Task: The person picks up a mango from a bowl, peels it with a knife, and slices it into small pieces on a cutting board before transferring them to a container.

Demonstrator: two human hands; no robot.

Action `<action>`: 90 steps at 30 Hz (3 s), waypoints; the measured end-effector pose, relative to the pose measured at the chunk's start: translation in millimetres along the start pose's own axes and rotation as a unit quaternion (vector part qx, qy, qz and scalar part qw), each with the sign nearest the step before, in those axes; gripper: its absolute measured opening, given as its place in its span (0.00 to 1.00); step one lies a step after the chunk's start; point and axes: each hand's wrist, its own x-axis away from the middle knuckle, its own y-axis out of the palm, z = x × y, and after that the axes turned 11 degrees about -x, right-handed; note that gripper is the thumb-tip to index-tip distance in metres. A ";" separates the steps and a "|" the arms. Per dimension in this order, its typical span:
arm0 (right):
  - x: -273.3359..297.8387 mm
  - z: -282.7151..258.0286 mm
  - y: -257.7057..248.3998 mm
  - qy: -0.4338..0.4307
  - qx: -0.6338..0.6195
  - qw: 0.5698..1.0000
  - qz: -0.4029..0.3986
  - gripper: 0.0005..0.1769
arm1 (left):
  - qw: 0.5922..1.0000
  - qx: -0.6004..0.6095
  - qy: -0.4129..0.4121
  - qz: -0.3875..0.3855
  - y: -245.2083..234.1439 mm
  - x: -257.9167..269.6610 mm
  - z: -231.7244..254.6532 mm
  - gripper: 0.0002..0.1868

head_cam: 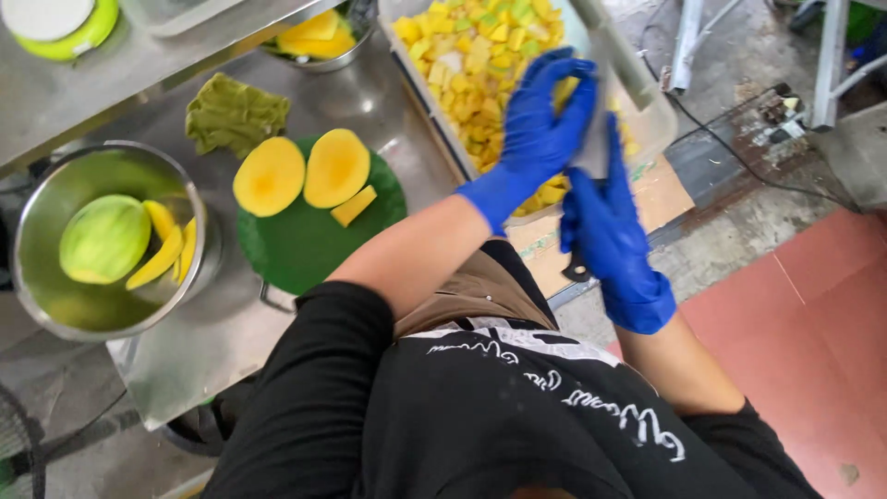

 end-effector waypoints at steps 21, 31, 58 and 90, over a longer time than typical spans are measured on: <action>26.4 15.2 49.9 -0.072 0.055 0.972 -0.218 0.43 | 0.906 -0.409 -0.073 -0.082 -338.2 98.4 -100.6 0.11; 14.4 64.7 85.4 -0.092 0.347 0.847 -0.392 0.39 | 0.905 -0.395 -0.036 -0.156 -321.1 147.8 -129.8 0.08; -13.6 105.2 141.5 -0.236 0.565 0.580 -0.537 0.37 | 0.870 -0.333 -0.086 -0.353 -385.0 125.0 -111.8 0.42; -50.7 133.9 113.0 -0.264 0.468 0.621 -0.571 0.41 | 0.873 -0.363 -0.026 -0.325 -398.1 131.9 -99.3 0.18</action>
